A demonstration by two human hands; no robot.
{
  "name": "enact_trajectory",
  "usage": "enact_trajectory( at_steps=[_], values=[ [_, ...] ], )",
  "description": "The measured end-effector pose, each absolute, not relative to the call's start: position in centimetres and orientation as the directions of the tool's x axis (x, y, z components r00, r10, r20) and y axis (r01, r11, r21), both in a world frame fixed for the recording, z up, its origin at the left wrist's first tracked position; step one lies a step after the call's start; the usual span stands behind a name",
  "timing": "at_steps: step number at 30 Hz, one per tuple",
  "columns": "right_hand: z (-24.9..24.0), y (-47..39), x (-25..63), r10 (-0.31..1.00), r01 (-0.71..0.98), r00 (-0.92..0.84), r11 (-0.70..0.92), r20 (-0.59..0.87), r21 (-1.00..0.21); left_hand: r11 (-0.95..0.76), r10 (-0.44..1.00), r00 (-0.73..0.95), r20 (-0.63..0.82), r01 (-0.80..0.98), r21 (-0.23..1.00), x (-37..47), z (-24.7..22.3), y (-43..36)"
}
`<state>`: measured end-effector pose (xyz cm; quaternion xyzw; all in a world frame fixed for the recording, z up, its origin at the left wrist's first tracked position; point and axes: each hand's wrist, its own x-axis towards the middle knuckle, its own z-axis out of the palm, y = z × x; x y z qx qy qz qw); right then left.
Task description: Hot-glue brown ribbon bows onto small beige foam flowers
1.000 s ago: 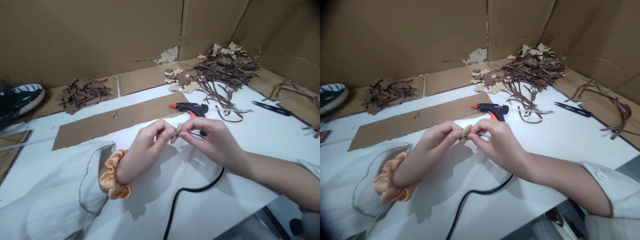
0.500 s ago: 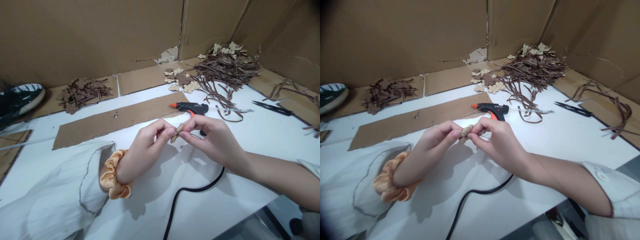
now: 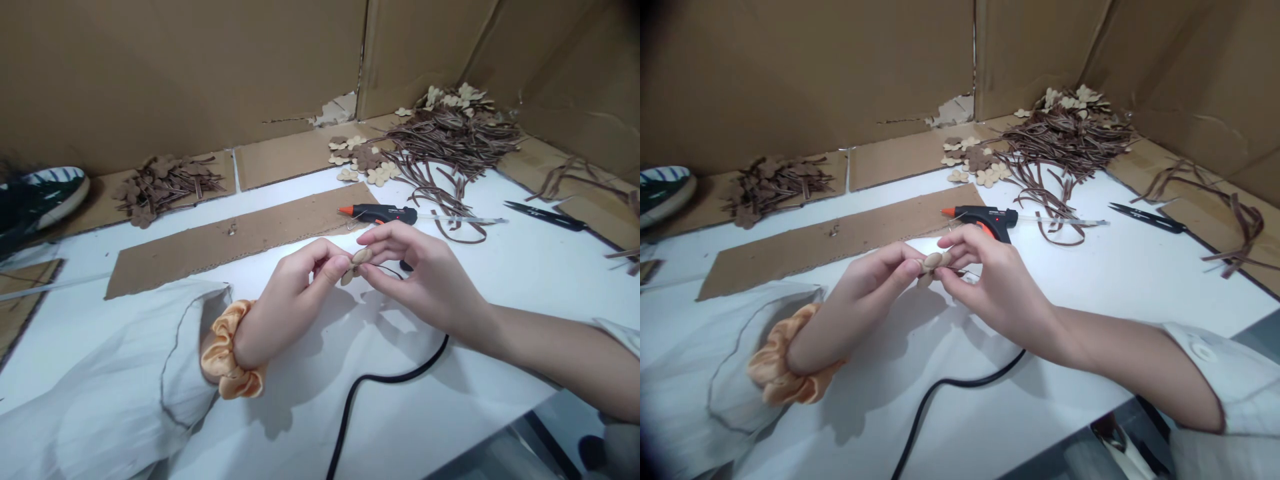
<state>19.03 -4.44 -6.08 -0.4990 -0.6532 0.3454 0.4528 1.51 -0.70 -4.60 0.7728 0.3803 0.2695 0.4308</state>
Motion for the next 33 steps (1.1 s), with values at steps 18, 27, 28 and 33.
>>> enact_trajectory(
  at_steps=[18, 27, 28, 33],
  values=[
    [-5.66, -4.66, 18.69, 0.973, 0.394, -0.109, 0.231, 0.205, -0.890, -0.385, 0.813, 0.571, 0.120, 0.372, 0.845, 1.62, -4.61, -0.67],
    [-5.71, -4.76, 18.58, 0.976, 0.396, -0.103, 0.219, 0.194, -0.892, -0.372, 0.823, 0.560, 0.095, 0.404, 0.836, 1.61, -4.53, -0.70],
    [-5.73, -4.74, 18.58, 0.977, 0.397, -0.101, 0.215, 0.190, -0.892, -0.372, 0.827, 0.554, 0.094, 0.413, 0.831, 1.62, -4.51, -0.70],
    [-5.75, -4.57, 18.68, 0.979, 0.375, -0.115, 0.201, 0.170, -0.905, -0.376, 0.835, 0.542, 0.097, 0.433, 0.819, 1.65, -4.49, -0.63]
  ],
)
